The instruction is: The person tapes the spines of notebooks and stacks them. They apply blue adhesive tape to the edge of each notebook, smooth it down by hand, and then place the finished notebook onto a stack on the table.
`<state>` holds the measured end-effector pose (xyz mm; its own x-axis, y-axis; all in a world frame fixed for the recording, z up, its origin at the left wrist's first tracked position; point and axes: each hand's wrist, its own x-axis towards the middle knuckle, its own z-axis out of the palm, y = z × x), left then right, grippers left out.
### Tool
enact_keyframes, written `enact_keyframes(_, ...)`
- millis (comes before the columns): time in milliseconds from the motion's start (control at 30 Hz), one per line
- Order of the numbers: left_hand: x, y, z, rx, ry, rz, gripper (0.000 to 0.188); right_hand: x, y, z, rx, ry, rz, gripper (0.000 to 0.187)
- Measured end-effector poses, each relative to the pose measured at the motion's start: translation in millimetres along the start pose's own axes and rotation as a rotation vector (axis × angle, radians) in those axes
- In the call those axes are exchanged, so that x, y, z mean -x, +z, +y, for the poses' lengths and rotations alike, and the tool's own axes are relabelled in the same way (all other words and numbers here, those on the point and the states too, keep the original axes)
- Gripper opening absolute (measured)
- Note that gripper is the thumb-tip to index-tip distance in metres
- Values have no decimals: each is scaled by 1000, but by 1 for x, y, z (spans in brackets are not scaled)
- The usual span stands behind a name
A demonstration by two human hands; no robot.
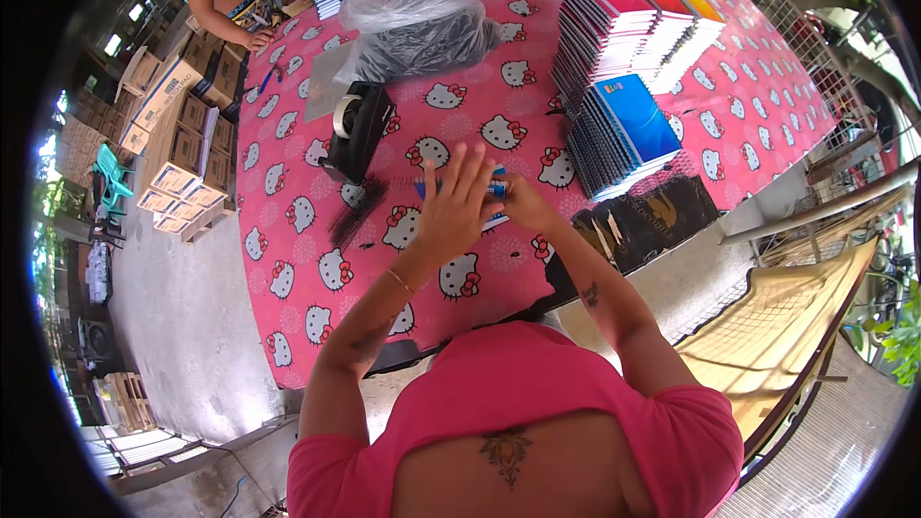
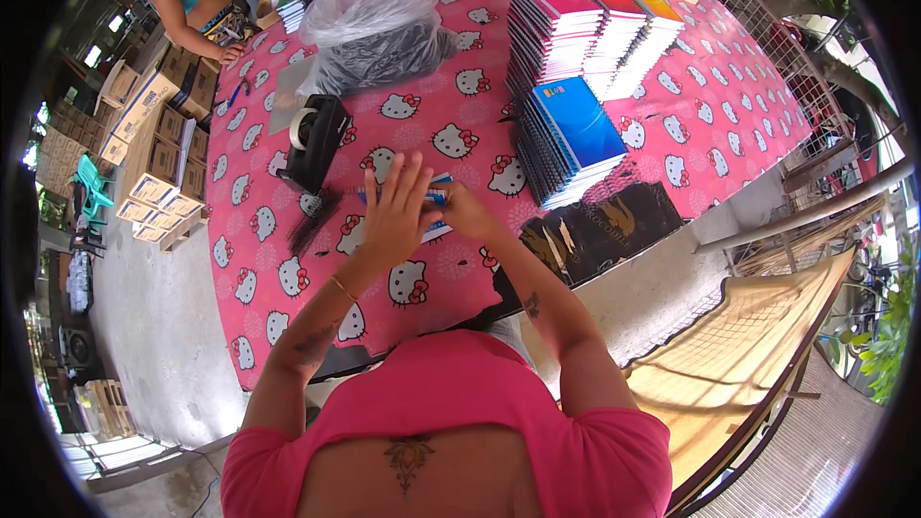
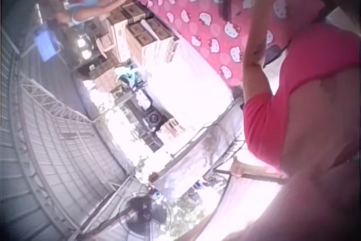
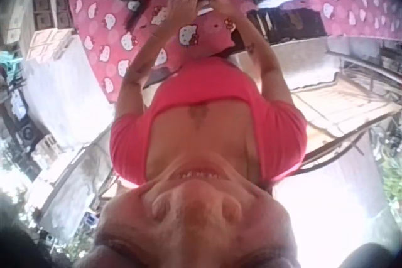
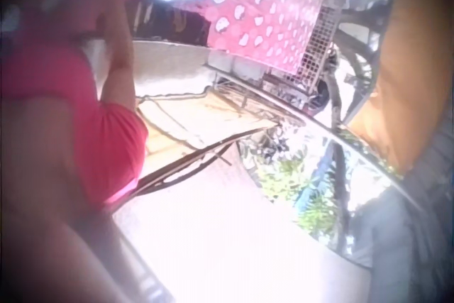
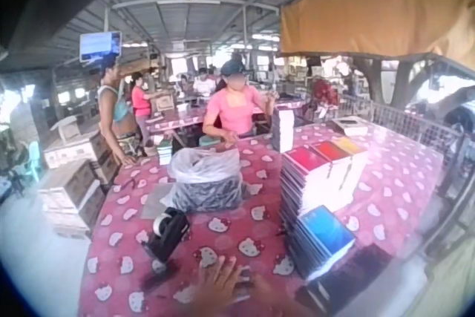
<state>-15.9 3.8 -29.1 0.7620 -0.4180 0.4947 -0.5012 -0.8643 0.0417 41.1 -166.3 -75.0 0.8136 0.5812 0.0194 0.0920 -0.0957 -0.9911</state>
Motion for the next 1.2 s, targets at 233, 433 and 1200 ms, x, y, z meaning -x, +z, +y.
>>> enact_keyframes(233,-2,-3,2,129,-73,168,38,0,-1,3,-45,-162,33,29)
enact_keyframes(433,-2,-4,-8,218,-29,161,19,18,-13,-30,295,-289,224,31)
enact_keyframes(1200,-157,-84,74,246,279,421,24,130,-141,-168,667,-339,736,68)
